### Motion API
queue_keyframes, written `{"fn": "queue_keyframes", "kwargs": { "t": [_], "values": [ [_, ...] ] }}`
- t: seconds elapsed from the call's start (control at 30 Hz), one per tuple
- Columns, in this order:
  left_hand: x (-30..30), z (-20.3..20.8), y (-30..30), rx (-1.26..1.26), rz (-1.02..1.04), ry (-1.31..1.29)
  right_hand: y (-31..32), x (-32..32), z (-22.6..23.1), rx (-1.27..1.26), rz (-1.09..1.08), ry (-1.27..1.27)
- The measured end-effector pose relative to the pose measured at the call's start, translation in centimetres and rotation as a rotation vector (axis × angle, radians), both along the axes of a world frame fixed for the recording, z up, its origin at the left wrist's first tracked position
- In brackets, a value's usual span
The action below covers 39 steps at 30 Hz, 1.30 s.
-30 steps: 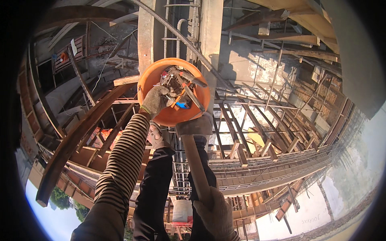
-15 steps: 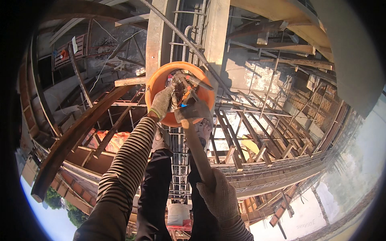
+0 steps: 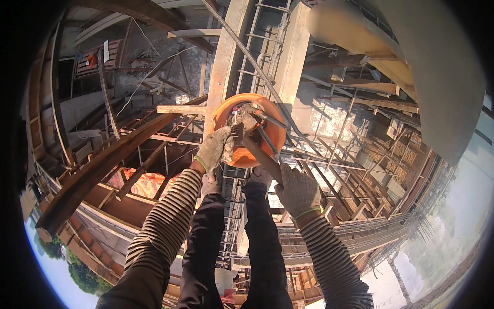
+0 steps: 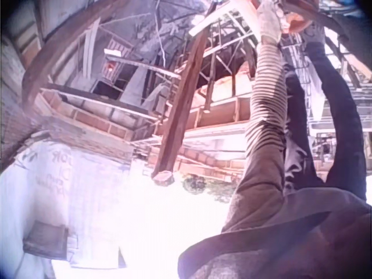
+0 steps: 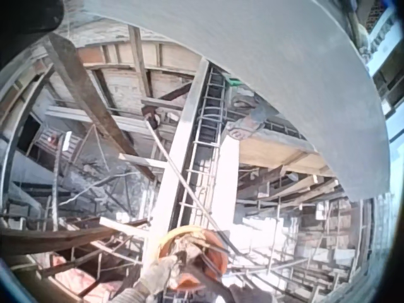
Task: The person uses a hammer to nail wooden boards together to create a formwork structure around a rebar column. They pick up pieces of wood from a bucket, position them against the rebar and existing boards, and drive nails to secure the assembly.
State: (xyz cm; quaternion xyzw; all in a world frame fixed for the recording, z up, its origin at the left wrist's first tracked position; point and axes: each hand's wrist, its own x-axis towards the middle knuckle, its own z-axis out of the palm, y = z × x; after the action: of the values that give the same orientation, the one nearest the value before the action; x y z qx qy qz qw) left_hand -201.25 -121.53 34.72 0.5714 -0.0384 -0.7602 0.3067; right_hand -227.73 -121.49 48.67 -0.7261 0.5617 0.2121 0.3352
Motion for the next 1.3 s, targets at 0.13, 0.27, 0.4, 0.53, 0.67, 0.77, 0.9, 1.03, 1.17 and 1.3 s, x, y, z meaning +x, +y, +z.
{"fn": "queue_keyframes", "kwargs": {
  "t": [0.13, 0.27, 0.4, 0.53, 0.67, 0.77, 0.9, 1.03, 1.17, 1.3],
  "values": [
    [2.4, 4.3, 1.2, 0.044, 0.073, 0.05, -0.7, 1.3, -4.8, -0.063, 0.007, -0.119],
    [4.8, 10.7, 6.9, 0.113, 0.041, 0.205, -1.0, 2.6, -5.0, 0.164, 0.045, 0.115],
    [6.7, 22.2, 10.6, 0.025, -0.102, 0.103, -2.4, 3.5, 3.1, 0.131, 0.078, 0.186],
    [10.3, 28.7, 9.6, 0.079, 0.04, 0.54, -2.0, 1.9, 10.2, 0.097, -0.032, -0.023],
    [12.5, 38.2, 6.5, 0.002, -0.08, 0.28, 0.2, 2.0, 16.0, 0.167, -0.128, -0.147],
    [14.2, 42.1, 7.6, 0.051, -0.087, 0.218, 5.9, 0.9, 16.7, 0.249, -0.088, -0.198],
    [15.4, 45.9, 15.2, 0.061, -0.094, 0.253, 5.3, 1.4, 33.9, 0.246, -0.28, 0.011],
    [17.4, 53.4, 27.5, 0.194, -0.031, 0.234, 8.6, -1.6, 31.6, 0.164, -0.54, -0.33],
    [15.7, 53.7, 34.6, 0.262, 0.128, 0.305, 7.9, -3.0, 34.0, 0.144, -0.331, -0.272],
    [12.1, 51.7, 39.2, 0.276, 0.25, 0.414, 5.9, -4.2, 33.7, 0.181, -0.02, -0.01]
  ]
}}
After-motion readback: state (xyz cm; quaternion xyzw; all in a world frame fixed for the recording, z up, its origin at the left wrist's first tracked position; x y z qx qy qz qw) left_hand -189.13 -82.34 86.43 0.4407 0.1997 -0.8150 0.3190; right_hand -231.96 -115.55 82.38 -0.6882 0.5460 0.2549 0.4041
